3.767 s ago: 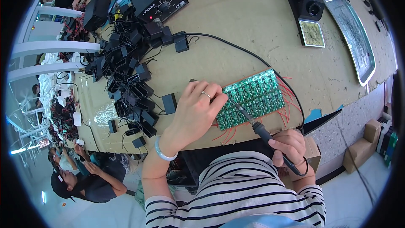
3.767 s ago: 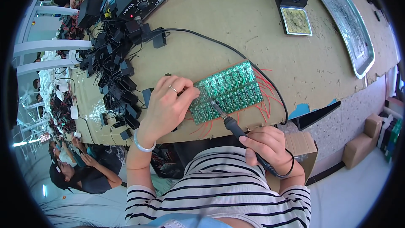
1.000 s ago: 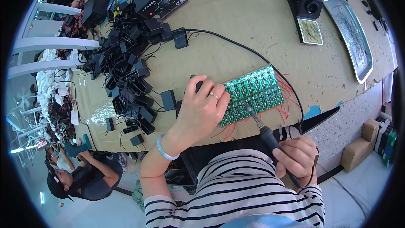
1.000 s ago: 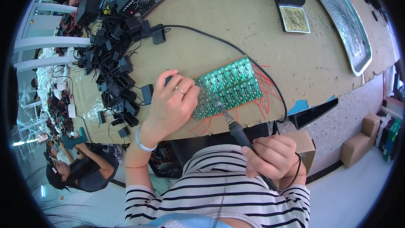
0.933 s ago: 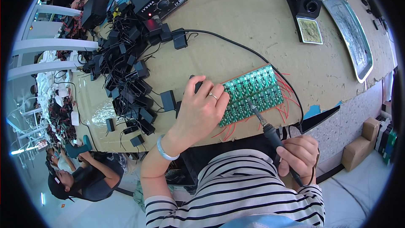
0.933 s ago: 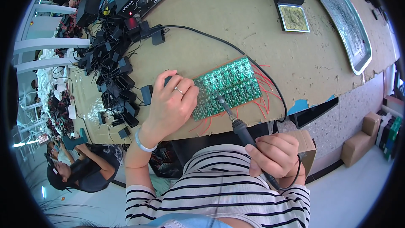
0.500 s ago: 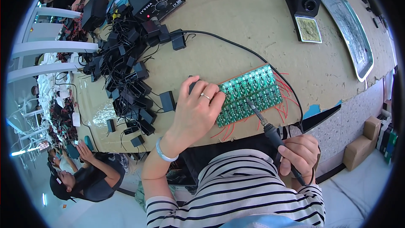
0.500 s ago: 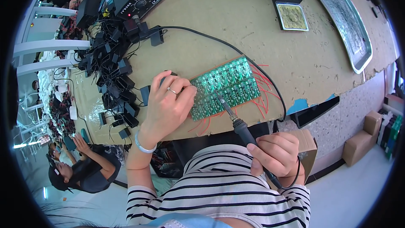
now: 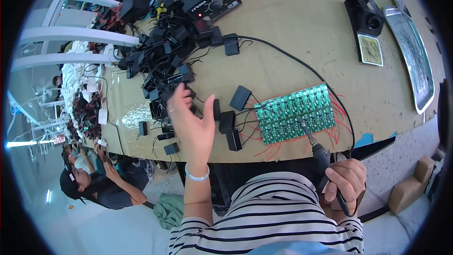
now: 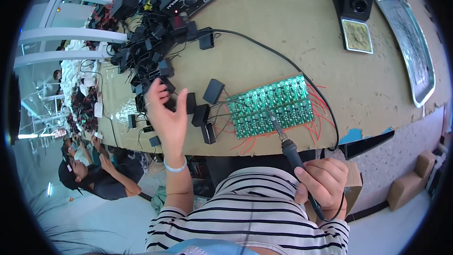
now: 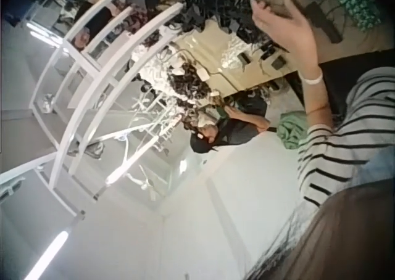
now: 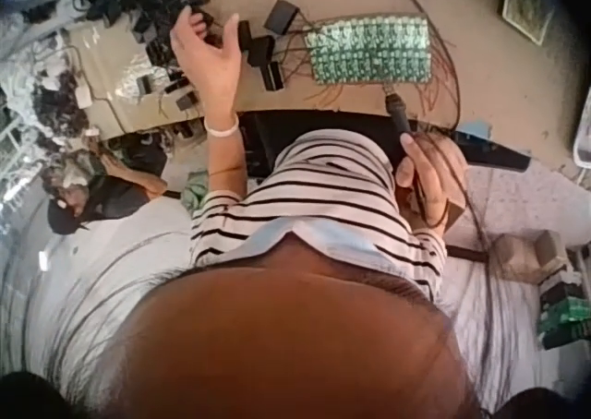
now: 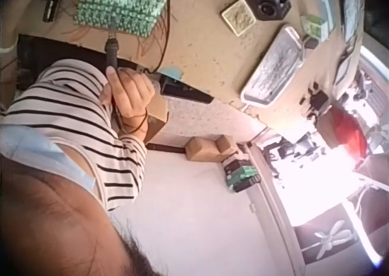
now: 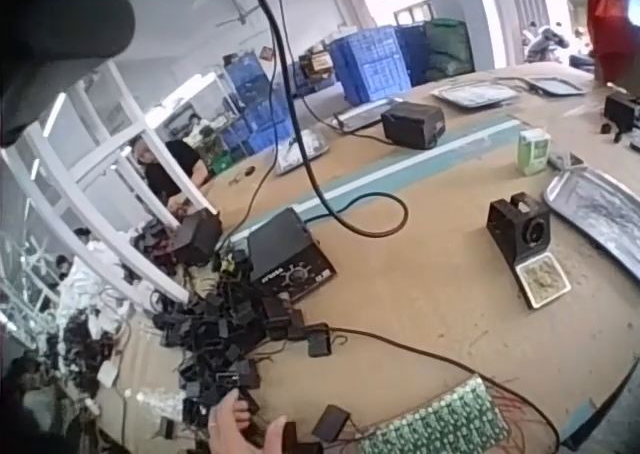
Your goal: Solder electronic components onto a green circuit board at a workbench.
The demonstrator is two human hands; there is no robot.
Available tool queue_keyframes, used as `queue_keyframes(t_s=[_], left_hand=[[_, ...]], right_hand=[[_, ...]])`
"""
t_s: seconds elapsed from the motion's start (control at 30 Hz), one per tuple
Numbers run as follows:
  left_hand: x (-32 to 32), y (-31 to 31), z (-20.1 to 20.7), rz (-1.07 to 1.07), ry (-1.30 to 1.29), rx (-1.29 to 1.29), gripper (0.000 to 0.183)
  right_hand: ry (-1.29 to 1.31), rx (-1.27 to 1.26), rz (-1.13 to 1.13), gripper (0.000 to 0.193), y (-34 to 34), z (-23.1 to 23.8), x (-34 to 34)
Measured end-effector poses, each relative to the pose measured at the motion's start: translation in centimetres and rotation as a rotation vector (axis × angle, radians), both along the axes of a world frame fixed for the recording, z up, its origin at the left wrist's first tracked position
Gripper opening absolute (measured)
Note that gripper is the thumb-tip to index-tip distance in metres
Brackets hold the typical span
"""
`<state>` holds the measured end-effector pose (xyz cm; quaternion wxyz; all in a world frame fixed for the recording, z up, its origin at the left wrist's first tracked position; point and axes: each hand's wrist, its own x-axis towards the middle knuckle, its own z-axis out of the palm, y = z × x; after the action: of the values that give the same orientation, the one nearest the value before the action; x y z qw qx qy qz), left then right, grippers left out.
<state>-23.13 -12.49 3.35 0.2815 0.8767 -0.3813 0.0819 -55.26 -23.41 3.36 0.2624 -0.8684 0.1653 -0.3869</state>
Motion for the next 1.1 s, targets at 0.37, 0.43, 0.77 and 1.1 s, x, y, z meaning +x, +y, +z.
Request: queue_keyframes(t_s=[0.37,0.43,0.77,1.1], left_hand=[[-0.7,-3.2,0.6,-0.662,0.135,0.098,0.058],[-1.5,-4.1,0.7,-0.743,0.142,0.165,0.061],[-1.4,-6.3,0.3,-0.935,0.089,0.128,0.032],[-1.9,-6.8,0.4,-0.943,0.025,0.184,0.025]], right_hand=[[-0.022,0.014,0.052,0.016,-1.5,-1.0,1.1],[-0.034,0.018,0.032,0.015,-1.4,-1.7,1.1],[-0.064,0.095,-0.021,0.023,-1.8,-2.0,2.0],[-0.030,0.066,0.039,0.016,-1.9,-2.7,3.3]])
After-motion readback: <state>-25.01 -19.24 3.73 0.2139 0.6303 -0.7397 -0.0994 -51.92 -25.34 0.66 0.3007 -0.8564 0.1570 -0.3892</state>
